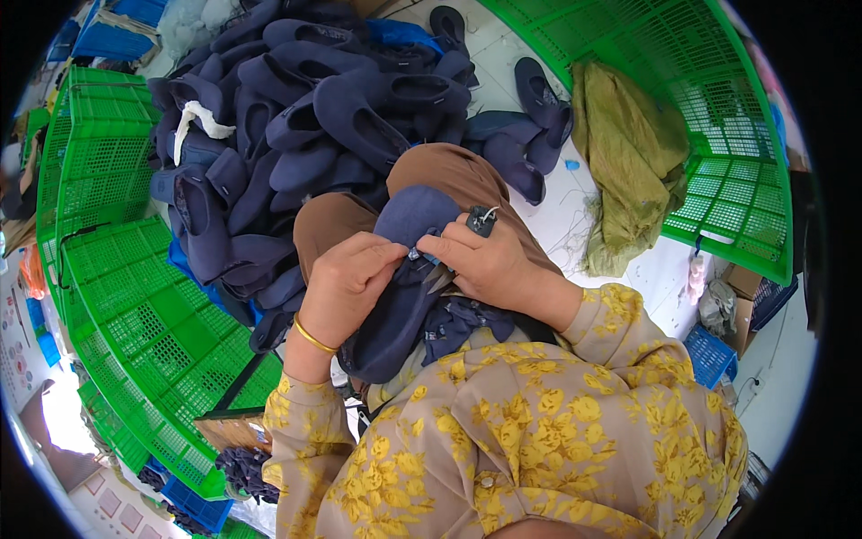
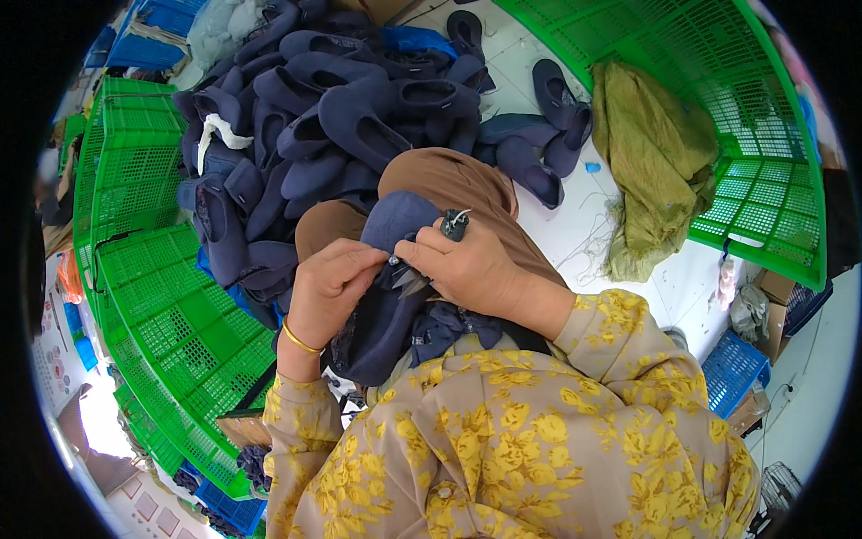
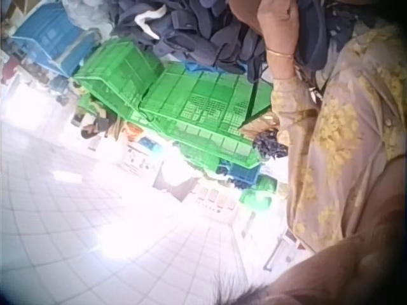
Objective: The person sits on the floor and uses a blue utility knife to trim excess fabric and threads from the edges of dark blue slip-on shoes. They handle the shoes one at a time, rotating them to access different areas, and place trimmed pieces aside.
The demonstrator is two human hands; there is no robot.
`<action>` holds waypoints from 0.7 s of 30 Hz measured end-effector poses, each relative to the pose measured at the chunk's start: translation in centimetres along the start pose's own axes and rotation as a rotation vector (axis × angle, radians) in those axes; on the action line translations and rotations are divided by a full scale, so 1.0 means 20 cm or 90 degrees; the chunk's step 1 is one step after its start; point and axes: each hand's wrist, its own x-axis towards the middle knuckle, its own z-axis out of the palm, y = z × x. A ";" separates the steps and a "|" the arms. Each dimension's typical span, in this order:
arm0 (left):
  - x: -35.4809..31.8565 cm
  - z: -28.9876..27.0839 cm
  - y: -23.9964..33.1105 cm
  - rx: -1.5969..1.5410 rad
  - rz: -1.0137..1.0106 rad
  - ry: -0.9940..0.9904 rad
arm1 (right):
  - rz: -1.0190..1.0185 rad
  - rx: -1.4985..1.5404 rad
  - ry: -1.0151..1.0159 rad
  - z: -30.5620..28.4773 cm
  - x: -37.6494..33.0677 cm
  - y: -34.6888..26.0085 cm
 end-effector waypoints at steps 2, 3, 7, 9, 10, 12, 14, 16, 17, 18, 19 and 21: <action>0.00 0.02 -0.01 0.055 0.054 0.000 | 0.031 0.013 -0.017 -0.02 0.02 -0.01; 0.01 0.02 -0.02 0.083 0.082 -0.001 | 0.046 0.018 -0.025 -0.02 0.03 -0.01; 0.01 0.05 -0.04 0.092 0.093 0.017 | 0.077 0.031 -0.062 -0.03 0.04 -0.01; 0.02 0.05 -0.06 0.036 0.066 0.041 | 0.099 0.047 -0.086 -0.04 0.06 -0.01; 0.02 0.05 -0.06 -0.025 0.010 0.045 | 0.140 0.088 -0.086 -0.05 0.07 -0.01; 0.02 0.04 -0.04 -0.147 -0.103 0.054 | 0.220 0.169 -0.084 -0.05 0.09 -0.02; 0.03 0.04 -0.07 -0.280 -0.135 0.027 | 0.256 0.197 -0.083 -0.06 0.12 -0.01; 0.03 0.04 -0.09 -0.380 -0.159 -0.017 | 0.285 0.212 -0.086 -0.06 0.13 -0.01; 0.03 0.04 -0.11 -0.411 -0.166 -0.049 | 0.296 0.214 -0.089 -0.06 0.13 -0.01; 0.03 0.04 -0.12 -0.442 -0.174 -0.080 | 0.308 0.217 -0.091 -0.06 0.13 -0.01; 0.03 0.03 -0.13 -0.475 -0.173 -0.086 | 0.311 0.207 -0.090 -0.06 0.13 0.00; 0.02 0.03 -0.14 -0.541 -0.171 -0.096 | 0.318 0.186 -0.089 -0.06 0.13 -0.01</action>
